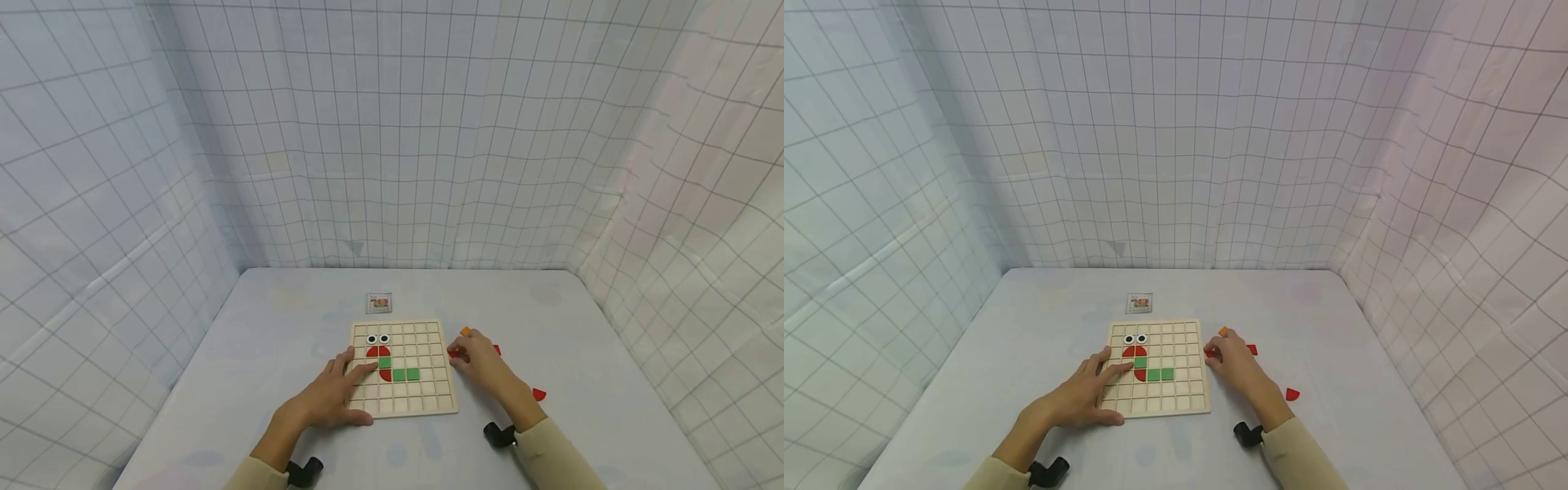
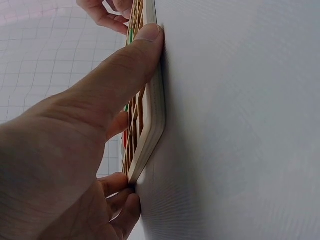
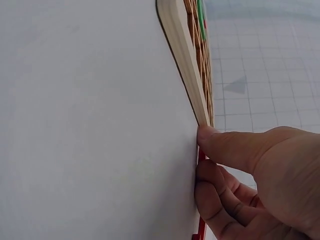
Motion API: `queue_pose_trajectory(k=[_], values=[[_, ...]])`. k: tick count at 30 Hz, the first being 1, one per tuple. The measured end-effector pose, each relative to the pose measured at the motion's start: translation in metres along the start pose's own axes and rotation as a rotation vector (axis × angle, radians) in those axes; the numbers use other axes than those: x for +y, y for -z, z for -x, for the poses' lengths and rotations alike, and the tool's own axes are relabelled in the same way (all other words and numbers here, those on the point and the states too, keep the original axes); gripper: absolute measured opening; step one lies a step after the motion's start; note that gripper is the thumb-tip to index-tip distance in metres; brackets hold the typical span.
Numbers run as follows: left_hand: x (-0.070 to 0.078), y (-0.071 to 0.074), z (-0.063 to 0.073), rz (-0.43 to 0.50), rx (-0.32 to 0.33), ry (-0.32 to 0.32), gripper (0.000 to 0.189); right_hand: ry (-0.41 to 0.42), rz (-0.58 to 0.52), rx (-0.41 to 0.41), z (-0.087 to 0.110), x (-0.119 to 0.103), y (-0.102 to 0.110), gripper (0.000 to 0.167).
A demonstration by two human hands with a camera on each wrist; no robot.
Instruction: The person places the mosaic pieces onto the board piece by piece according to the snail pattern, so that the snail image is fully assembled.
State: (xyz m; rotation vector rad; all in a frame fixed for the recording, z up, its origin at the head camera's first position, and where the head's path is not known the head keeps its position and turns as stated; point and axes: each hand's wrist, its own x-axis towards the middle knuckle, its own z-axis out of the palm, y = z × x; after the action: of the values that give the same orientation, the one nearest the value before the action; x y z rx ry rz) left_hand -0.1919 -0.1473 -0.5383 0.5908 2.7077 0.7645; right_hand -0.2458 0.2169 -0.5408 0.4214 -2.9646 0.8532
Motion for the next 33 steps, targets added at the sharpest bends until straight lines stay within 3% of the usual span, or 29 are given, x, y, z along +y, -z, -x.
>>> queue_pose_trajectory(k=[7,16,24,33], values=[[-0.0029,0.0002,0.0002,0.002,-0.004,-0.009,0.107,-0.009,-0.020,-0.013,-0.0002,-0.0026,0.0014,0.013],[-0.0018,0.0007,-0.0009,-0.005,-0.001,-0.007,0.106,0.043,0.023,-0.014,-0.0020,-0.0022,0.0008,0.011],[-0.0003,0.0018,-0.0004,-0.008,-0.003,-0.004,0.107,0.096,0.089,0.056,0.0006,-0.0002,-0.0003,0.005],[-0.0001,0.0017,0.0016,0.002,-0.008,-0.014,0.107,0.095,0.053,0.115,0.0017,-0.0012,0.0012,0.008]])
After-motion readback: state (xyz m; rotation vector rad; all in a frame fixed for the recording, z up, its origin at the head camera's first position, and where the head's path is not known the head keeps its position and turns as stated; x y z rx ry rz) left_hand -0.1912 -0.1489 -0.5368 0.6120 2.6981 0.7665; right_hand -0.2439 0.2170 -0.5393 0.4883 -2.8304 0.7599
